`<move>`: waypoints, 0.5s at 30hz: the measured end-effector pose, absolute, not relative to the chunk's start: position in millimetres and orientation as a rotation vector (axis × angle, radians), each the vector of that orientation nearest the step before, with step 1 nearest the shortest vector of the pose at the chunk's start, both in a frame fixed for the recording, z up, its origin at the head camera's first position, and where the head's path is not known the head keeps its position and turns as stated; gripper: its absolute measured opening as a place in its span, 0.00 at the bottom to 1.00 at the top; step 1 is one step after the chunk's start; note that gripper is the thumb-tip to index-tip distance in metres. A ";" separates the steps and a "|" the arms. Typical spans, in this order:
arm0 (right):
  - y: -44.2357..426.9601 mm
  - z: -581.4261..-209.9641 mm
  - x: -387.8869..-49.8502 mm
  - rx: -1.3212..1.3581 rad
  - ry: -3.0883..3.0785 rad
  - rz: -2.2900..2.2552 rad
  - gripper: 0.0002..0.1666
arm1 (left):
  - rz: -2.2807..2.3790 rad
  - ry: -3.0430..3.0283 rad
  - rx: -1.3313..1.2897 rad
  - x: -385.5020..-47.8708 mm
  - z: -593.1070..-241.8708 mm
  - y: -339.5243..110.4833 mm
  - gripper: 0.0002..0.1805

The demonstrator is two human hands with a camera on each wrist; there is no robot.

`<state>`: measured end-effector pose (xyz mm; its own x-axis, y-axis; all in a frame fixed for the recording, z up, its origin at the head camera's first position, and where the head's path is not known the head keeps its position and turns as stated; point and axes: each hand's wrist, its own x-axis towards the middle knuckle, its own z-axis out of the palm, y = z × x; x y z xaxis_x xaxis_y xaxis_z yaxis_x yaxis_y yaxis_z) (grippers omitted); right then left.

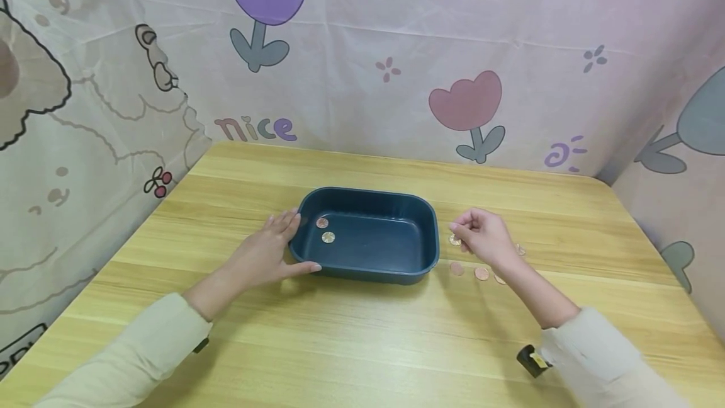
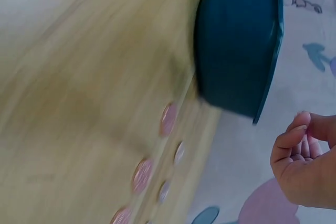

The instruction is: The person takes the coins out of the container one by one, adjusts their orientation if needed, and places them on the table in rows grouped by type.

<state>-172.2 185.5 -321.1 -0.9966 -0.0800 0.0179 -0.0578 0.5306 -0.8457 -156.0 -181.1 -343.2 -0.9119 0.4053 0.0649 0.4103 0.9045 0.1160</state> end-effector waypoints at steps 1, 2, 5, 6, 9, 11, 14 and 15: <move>180.9 -320.5 -173.5 -0.126 2.716 -1.519 0.09 | -0.198 -3.029 -0.646 -156.2 -343.3 -181.0 0.56; 176.2 -319.8 -174.7 -0.127 2.700 -1.536 0.09 | -0.198 -3.028 -0.647 -156.3 -343.4 -181.1 0.56; 162.3 -319.0 -179.6 -0.144 2.681 -1.559 0.09 | -0.199 -3.024 -0.648 -156.6 -344.2 -181.6 0.57; 157.4 -318.6 -181.4 -0.153 2.676 -1.569 0.09 | -0.199 -3.022 -0.649 -156.7 -344.6 -181.9 0.56; 143.6 -316.9 -186.5 -0.183 2.677 -1.579 0.08 | -0.194 -3.017 -0.652 -157.2 -345.1 -181.9 0.56; 134.5 -316.0 -189.4 -0.201 2.674 -1.583 0.08 | -0.192 -3.018 -0.650 -157.3 -345.3 -182.0 0.57; 121.1 -315.1 -192.2 -0.213 2.669 -1.582 0.08 | -0.197 -3.022 -0.646 -157.4 -345.4 -182.1 0.57; 116.6 -314.9 -192.9 -0.215 2.665 -1.583 0.08 | -0.199 -3.024 -0.645 -157.4 -345.4 -182.1 0.57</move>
<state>-192.9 116.6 -314.9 -0.9898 -0.1361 0.0411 -0.1012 0.4717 -0.8760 -157.4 -182.1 -345.4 -0.9124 0.4033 0.0692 0.4089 0.9051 0.1166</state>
